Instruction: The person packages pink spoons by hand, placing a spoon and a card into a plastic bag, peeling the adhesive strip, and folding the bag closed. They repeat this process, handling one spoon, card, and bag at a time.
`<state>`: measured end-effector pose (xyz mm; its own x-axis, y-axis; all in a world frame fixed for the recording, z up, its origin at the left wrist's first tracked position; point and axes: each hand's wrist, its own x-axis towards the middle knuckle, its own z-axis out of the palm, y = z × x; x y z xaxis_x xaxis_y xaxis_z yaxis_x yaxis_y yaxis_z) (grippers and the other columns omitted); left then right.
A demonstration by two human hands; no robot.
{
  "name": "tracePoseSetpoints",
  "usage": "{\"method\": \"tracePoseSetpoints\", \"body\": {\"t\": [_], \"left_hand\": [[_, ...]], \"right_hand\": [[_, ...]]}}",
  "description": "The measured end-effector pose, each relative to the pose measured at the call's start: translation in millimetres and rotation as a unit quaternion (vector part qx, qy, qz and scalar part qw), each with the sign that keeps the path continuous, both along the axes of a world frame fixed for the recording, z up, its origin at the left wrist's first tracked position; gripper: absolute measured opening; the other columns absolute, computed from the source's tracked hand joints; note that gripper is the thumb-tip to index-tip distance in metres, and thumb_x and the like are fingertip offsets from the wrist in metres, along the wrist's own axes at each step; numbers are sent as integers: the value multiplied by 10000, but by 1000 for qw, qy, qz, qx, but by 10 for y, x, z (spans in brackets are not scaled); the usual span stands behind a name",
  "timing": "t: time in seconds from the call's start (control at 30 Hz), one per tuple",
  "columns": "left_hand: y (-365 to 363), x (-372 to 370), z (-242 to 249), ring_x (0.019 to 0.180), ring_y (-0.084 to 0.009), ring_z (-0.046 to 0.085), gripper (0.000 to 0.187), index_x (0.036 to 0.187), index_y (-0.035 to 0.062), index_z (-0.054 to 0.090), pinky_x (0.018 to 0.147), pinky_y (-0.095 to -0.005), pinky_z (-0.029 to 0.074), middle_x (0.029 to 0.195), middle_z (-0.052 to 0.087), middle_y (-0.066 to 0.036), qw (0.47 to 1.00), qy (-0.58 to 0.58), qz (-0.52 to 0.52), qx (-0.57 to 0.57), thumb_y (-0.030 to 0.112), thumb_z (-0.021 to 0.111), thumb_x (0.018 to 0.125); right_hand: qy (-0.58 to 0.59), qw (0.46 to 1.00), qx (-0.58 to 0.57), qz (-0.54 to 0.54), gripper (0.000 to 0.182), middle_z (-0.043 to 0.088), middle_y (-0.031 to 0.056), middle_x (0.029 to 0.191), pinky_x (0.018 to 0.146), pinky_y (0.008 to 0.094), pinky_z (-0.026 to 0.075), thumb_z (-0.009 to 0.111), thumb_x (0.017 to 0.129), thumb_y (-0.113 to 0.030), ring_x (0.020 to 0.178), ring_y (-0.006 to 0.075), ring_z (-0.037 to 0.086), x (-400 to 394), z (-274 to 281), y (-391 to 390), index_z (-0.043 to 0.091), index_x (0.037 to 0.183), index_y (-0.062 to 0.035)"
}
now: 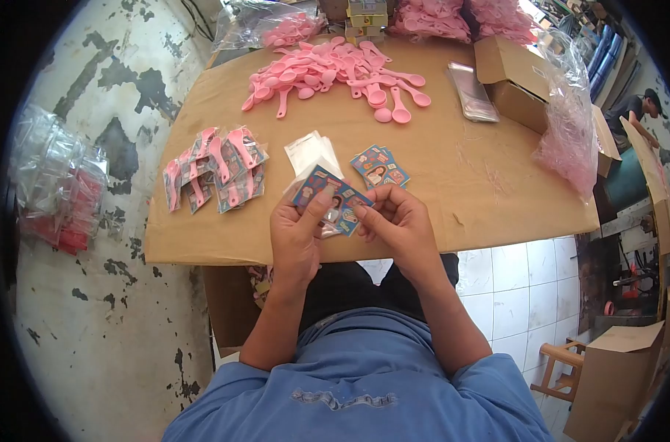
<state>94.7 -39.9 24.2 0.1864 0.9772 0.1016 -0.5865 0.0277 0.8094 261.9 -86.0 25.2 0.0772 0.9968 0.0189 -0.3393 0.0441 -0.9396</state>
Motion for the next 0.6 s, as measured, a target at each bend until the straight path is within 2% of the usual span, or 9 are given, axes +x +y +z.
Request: {"method": "tracePoseSetpoints", "body": {"t": [0.07, 0.17, 0.27, 0.37, 0.47, 0.57, 0.6], "left_hand": [[-51, 17, -5, 949, -105, 720, 238, 1226, -30, 684, 850, -255, 580, 1095, 765, -82, 1000, 5, -5, 12, 86, 708, 1021], [-88, -2, -65, 1092, -160, 710, 300, 1303, -32, 643, 976, -316, 561, 1269, 730, -148, 999, 46, -21, 6, 91, 679, 1032], [-165, 48, -13, 1191, -165, 667, 344, 1353, -39, 625, 1022, -340, 538, 1406, 662, -159, 999, 35, -20, 5, 91, 666, 1037], [-220, 70, 6, 1334, -191, 597, 422, 1442, -40, 561, 1065, -355, 518, 1531, 564, -171, 998, 42, -37, 15, 80, 641, 1046], [-217, 55, 60, 1422, -255, 540, 527, 1558, -3, 430, 1123, -382, 494, 1566, 512, -219, 999, 13, -36, 26, 46, 582, 1056], [-172, 36, 182, 1449, -330, 513, 613, 1632, 59, 302, 1159, -420, 482, 1561, 496, -264, 993, -96, -45, 43, 21, 524, 1062], [-157, 41, 204, 1412, -363, 544, 656, 1655, 142, 271, 1166, -463, 487, 1522, 519, -283, 991, -124, -47, 29, 10, 506, 1057]], "right_hand": [[1, 1000, 20, -14, 188, 695, 46, 856, 668, 230, 542, 747, 994, -103, 734, 89, 673, -107, 17, 40, 628, 1103, -6], [34, 997, 58, -42, 161, 697, 41, 869, 674, 230, 537, 738, 1001, -108, 745, 81, 668, -271, 0, 56, 638, 1083, -12], [18, 996, 67, -59, 159, 710, 46, 904, 675, 231, 536, 724, 1010, -110, 759, 71, 667, -306, -117, 66, 653, 1104, -3], [40, 995, 46, -84, 179, 720, 50, 935, 660, 229, 538, 721, 1015, -124, 773, 61, 667, -406, -6, 27, 666, 1127, 4], [49, 997, 29, -51, 209, 722, 54, 944, 637, 229, 536, 738, 1004, -134, 780, 61, 668, -336, -66, -49, 673, 1148, 3], [33, 999, -10, -37, 185, 713, 43, 923, 623, 231, 533, 758, 989, -140, 770, 66, 667, -321, -7, -155, 675, 1093, -11], [40, 998, -8, -45, 177, 710, 38, 913, 622, 232, 533, 764, 983, -139, 760, 66, 663, -362, 7, -176, 670, 1071, -17]]}}
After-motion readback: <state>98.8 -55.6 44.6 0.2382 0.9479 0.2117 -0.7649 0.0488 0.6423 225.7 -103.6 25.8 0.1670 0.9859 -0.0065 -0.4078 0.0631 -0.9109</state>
